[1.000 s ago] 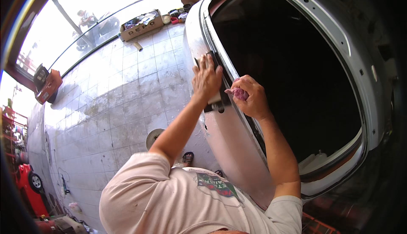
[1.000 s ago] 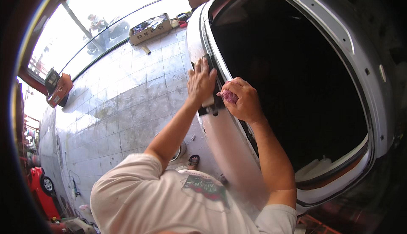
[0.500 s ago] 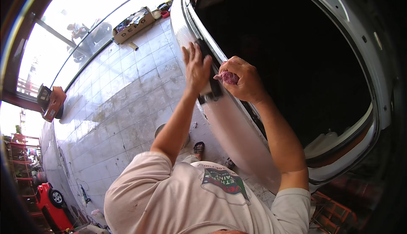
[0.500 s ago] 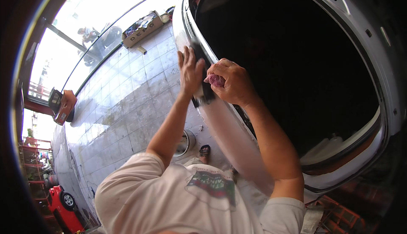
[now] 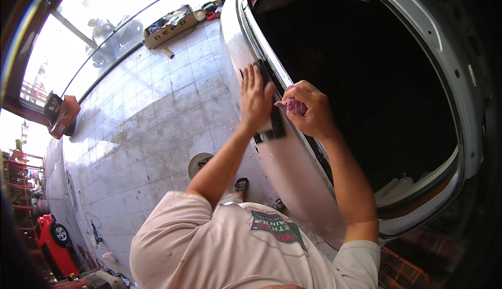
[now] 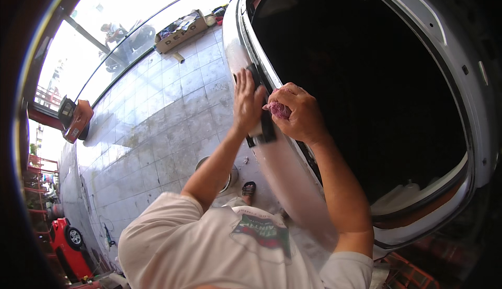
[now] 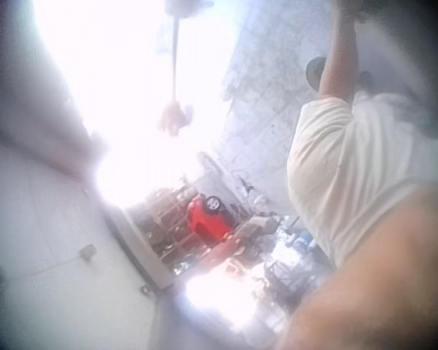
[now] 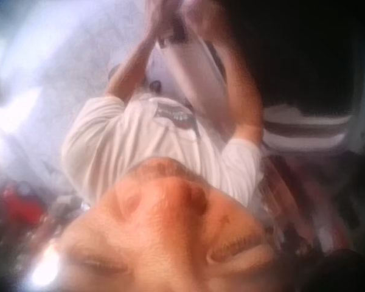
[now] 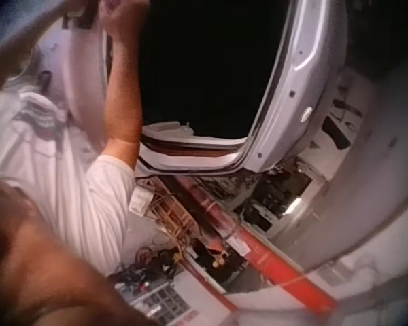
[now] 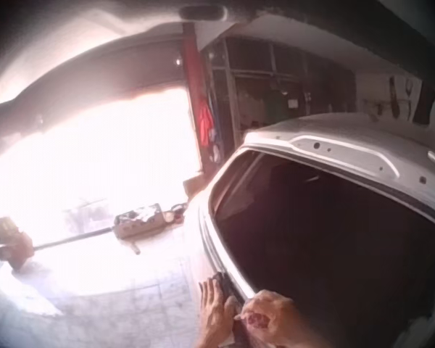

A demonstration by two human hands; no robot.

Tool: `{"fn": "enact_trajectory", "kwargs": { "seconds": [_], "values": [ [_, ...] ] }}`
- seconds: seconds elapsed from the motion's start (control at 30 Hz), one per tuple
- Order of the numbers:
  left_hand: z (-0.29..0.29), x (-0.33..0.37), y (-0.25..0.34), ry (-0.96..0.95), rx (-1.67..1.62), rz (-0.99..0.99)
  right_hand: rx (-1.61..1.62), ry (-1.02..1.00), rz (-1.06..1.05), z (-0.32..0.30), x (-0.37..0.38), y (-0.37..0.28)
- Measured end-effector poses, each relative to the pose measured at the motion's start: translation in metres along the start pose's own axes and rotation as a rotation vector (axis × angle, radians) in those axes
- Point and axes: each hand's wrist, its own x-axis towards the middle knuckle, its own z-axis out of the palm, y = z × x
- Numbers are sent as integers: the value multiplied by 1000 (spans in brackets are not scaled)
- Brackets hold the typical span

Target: The person sands the surface of a detached car door using a sanding block and wipes the area with a cloth. The person repeatedly dips the cloth into a bucket of water and continues sanding and wiping the door surface.

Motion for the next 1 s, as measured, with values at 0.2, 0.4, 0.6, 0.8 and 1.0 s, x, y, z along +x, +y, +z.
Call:
{"fn": "enact_trajectory", "kwargs": {
  "seconds": [0.2,0.4,0.6,0.8,1.0],
  "values": [
    [-8,114,-87,59,5,9,-36,-26,-29,3,7,-13],
    [15,107,-72,66,105,-118,-17,-24,39,-1,7,-6],
    [-9,-1,4,-36,-36,124,-63,-11,-1,-3,1,-5],
    [-40,152,-151,-11,226,-99,-6,-46,-78,24,7,-16],
    [-12,-56,12,-60,-8,18,-125,-57,-20,-2,-1,-8]
  ]
}}
